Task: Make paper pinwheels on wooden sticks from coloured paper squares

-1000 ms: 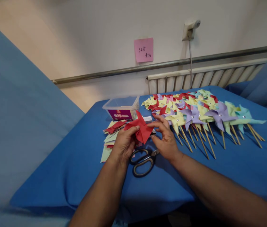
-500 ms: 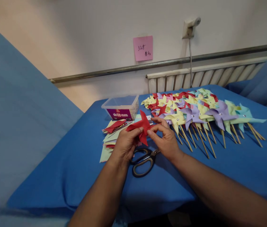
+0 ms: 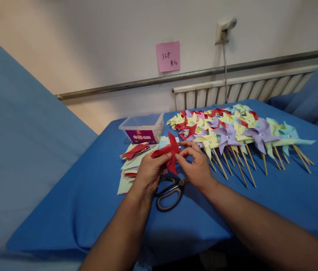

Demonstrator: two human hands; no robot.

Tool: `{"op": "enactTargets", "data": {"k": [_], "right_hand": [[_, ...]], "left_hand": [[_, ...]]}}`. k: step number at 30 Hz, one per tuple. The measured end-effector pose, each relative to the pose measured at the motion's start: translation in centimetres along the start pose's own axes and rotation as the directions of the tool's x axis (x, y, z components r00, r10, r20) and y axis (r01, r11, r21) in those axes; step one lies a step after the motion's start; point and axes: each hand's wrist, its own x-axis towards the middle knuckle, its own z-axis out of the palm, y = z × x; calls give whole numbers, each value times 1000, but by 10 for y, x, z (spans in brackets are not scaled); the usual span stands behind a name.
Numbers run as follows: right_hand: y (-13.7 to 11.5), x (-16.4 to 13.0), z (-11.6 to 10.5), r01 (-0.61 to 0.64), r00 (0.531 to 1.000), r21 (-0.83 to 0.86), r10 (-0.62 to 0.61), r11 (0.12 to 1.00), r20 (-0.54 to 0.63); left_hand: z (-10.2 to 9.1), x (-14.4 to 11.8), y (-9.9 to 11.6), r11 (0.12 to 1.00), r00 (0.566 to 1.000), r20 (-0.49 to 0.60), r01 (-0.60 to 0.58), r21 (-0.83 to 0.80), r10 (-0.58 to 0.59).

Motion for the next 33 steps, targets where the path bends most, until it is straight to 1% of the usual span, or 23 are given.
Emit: {"op": "enactTargets", "data": {"k": [4,11,15,18,20,23,25,27,28,30,33], "right_hand": [[-1,0,0,-7,1000,-2,7,1000,-3],[0,0,2,5,1000,-2,-5,1000,-4],[-1,-1,2,-12,1000,4,12,1000,5],[0,0,1,-28,1000,41,27,999,10],[4,2,1,-66,998,97,68,993,-12],[17,4,3,-196,976,211,211,958,-53],[27,6,6,-292,954,221,298,931,4],[36,6,8,-325,945,134,318,936,72],[39,6,10,-305,950,61,298,951,94],[45,6,12,-208,968,-108,221,972,121],[49,6,14,-66,980,-328,122,942,155]], "left_hand": [[0,0,-1,1000,1000,16,-8,10,8],[0,1,-1,1000,1000,12,6,18,-6],[0,1,-3,998,1000,-13,-18,54,18],[-1,1,-2,997,998,-42,-38,74,41],[-1,0,0,996,995,-83,-47,73,53],[0,0,7,996,983,-165,-80,23,83],[0,2,11,990,970,-210,-135,-48,122],[0,4,12,975,958,-238,-193,-114,161],[0,5,12,969,955,-243,-208,-136,171],[-1,7,10,964,953,-245,-216,-153,175],[-3,10,5,966,954,-245,-211,-148,171]]}}
